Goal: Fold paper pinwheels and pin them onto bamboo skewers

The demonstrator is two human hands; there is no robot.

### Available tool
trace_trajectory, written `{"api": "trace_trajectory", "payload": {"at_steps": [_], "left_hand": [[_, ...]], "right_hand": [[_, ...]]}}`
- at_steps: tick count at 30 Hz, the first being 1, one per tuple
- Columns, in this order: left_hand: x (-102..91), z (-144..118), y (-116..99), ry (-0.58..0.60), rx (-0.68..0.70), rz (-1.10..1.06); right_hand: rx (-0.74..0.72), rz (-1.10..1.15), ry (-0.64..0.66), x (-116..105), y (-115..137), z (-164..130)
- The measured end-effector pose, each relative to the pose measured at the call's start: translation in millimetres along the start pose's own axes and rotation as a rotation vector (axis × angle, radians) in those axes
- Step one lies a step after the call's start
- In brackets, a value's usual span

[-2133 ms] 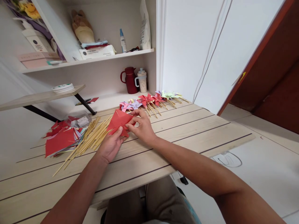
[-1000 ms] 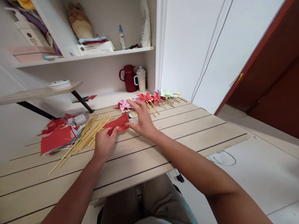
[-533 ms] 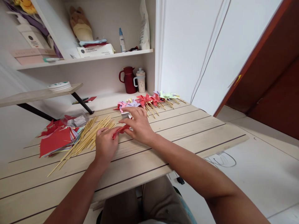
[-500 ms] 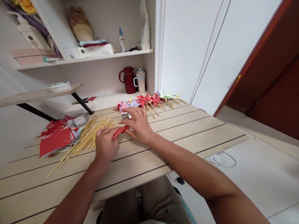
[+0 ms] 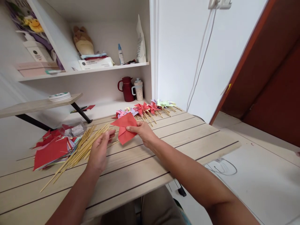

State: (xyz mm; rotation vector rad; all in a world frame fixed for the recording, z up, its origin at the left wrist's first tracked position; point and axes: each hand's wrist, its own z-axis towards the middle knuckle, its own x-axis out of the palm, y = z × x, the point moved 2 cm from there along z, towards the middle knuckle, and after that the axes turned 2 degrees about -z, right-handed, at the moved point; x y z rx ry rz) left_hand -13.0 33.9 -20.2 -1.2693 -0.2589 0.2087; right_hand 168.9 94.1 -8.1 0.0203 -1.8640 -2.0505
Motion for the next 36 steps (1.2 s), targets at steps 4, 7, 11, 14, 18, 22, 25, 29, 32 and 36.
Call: {"api": "trace_trajectory", "payload": {"at_steps": [4,7,11,14,18,22,25,29,32,36], "left_hand": [[4.4,-2,1,0.095,-0.098,-0.119],[8.3,-4,-3,0.156,-0.110,-0.210],[9.5,-5,-3,0.165,-0.155,-0.253],[9.9,-7,-2,0.154,-0.204,-0.240],[10.9,-9,-4,0.181,-0.213,-0.198],[9.4,-9,-3,0.139,-0.200,-0.161],[8.9,-8,-1,0.103,-0.218,-0.170],[6.2,-5,2,0.013,-0.307,-0.255],[0.4,-2,2,-0.091,-0.358,-0.320],[-5.8,1,0,-0.171,-0.361,-0.401]], "right_hand": [[0.011,0.054,0.017,-1,-2,1],[0.003,0.042,0.038,1,-4,-1],[0.029,0.028,0.044,5,-6,-5],[0.060,0.024,0.060,9,-7,-7],[0.074,0.024,0.079,12,-8,-9],[0.071,-0.002,0.089,13,-8,-9],[0.079,-0.015,0.118,14,-10,-9],[0.001,-0.037,0.115,12,-13,-7],[-0.136,-0.108,0.093,8,-13,-6],[-0.487,-0.462,0.042,7,-5,-11]]}}
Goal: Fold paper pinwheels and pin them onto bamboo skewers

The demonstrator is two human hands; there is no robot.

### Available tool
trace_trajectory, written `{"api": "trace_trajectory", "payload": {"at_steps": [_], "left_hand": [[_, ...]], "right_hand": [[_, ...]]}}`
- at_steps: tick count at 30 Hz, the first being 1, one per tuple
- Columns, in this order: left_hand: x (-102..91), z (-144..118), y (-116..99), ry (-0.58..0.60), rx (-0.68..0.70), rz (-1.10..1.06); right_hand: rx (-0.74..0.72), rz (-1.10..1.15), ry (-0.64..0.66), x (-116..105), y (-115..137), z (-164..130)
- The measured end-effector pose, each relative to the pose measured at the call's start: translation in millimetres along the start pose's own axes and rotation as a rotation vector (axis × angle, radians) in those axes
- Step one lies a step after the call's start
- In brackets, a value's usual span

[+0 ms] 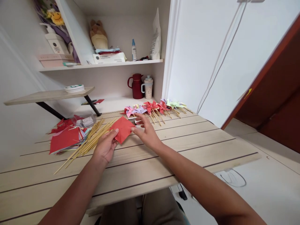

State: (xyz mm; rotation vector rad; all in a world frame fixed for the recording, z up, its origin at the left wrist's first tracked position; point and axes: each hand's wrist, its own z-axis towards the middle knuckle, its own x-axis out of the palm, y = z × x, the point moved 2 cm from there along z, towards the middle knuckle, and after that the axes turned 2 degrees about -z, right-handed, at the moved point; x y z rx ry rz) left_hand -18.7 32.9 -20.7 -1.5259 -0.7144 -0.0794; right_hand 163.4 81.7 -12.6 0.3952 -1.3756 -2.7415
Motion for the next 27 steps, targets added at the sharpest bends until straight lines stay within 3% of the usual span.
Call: {"api": "trace_trajectory", "payload": {"at_steps": [4,7,13,19,27], "left_hand": [[-0.2,-1,-2,0.001,0.022,-0.057],[0.1,-2,-2,0.029,0.022,-0.089],[2.8,-4,0,0.074,0.013,-0.108],[6.8,-9,-2,0.106,0.028,-0.090],[7.0,-9,-2,0.093,0.036,-0.067]], "right_hand": [[-0.354,-0.383,-0.058,6,10,-8],[-0.454,-0.527,-0.052,14,10,-15],[-0.499,-0.693,-0.012,23,9,-21],[-0.578,-0.654,-0.074,20,15,-19],[-0.534,-0.588,-0.087,18,18,-19]]}}
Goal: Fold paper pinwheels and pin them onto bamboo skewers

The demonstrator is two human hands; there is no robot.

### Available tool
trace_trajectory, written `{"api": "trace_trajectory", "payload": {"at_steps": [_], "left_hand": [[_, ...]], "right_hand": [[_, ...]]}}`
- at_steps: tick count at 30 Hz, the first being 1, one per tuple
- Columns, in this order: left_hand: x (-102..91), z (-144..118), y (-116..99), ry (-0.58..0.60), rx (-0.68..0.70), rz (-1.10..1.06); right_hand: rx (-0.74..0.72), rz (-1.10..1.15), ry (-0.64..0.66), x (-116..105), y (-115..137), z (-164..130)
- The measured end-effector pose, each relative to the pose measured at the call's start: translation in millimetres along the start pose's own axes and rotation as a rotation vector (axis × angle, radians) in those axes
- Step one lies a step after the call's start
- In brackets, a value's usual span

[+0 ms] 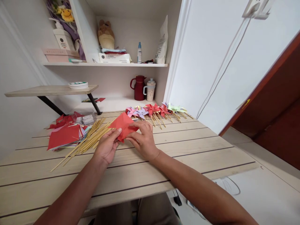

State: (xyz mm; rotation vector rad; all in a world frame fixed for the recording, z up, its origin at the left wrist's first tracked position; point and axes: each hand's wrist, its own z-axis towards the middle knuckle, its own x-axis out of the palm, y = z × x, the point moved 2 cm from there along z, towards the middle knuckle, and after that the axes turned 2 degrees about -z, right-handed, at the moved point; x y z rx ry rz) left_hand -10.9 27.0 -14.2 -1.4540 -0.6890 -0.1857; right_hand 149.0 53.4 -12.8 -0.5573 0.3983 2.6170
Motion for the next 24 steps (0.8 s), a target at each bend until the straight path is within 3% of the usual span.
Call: {"api": "trace_trajectory", "payload": {"at_steps": [15,24], "left_hand": [[4.1,-1,2,0.015,0.037,0.078],[3.5,-1,4,0.042,0.075,0.122]], "right_hand": [[0.259,0.160,-0.033,-4,-7,6],[0.307,0.230,-0.071,-2,-12,6]]}}
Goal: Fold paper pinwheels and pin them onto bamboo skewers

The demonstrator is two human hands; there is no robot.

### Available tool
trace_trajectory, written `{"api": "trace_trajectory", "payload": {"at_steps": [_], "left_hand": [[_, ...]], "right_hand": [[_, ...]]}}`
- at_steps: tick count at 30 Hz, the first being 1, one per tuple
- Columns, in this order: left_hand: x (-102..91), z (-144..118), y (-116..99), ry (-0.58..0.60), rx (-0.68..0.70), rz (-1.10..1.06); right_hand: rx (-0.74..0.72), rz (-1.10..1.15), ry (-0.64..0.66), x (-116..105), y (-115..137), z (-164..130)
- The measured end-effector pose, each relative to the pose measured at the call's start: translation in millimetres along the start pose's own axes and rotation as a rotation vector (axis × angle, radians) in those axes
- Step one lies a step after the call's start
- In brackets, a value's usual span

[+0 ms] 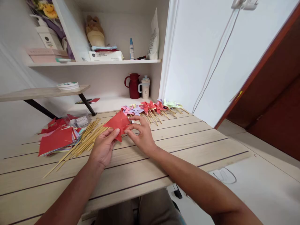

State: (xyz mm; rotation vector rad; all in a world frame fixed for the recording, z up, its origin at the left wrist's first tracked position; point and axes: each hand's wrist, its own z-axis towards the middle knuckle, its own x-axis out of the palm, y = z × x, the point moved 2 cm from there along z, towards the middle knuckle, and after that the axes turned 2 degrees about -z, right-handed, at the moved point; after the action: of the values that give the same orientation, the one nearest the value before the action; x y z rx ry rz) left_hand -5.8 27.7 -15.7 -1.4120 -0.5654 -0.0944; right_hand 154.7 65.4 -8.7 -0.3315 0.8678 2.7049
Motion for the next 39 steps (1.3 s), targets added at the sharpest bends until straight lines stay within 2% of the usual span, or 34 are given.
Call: {"api": "trace_trajectory", "payload": {"at_steps": [9,23,28,32,37,39], "left_hand": [[3.3,-1,0,0.050,0.050,0.004],[8.4,-6,-4,0.005,0.141,0.145],[9.1,-7,-7,-0.057,0.172,0.182],[7.4,-5,-7,-0.072,0.162,0.201],[8.3,-6,-6,-0.009,0.158,0.232],[8.1,-6,-5,0.002,0.178,0.271]], "right_hand": [[-0.010,0.035,-0.023,-2,1,2],[-0.036,0.064,-0.023,-4,7,2],[-0.016,0.107,-0.025,-7,9,4],[0.108,0.257,0.008,-9,1,8],[0.475,0.611,0.157,-1,-22,10],[0.562,0.716,0.204,1,-25,9]]}}
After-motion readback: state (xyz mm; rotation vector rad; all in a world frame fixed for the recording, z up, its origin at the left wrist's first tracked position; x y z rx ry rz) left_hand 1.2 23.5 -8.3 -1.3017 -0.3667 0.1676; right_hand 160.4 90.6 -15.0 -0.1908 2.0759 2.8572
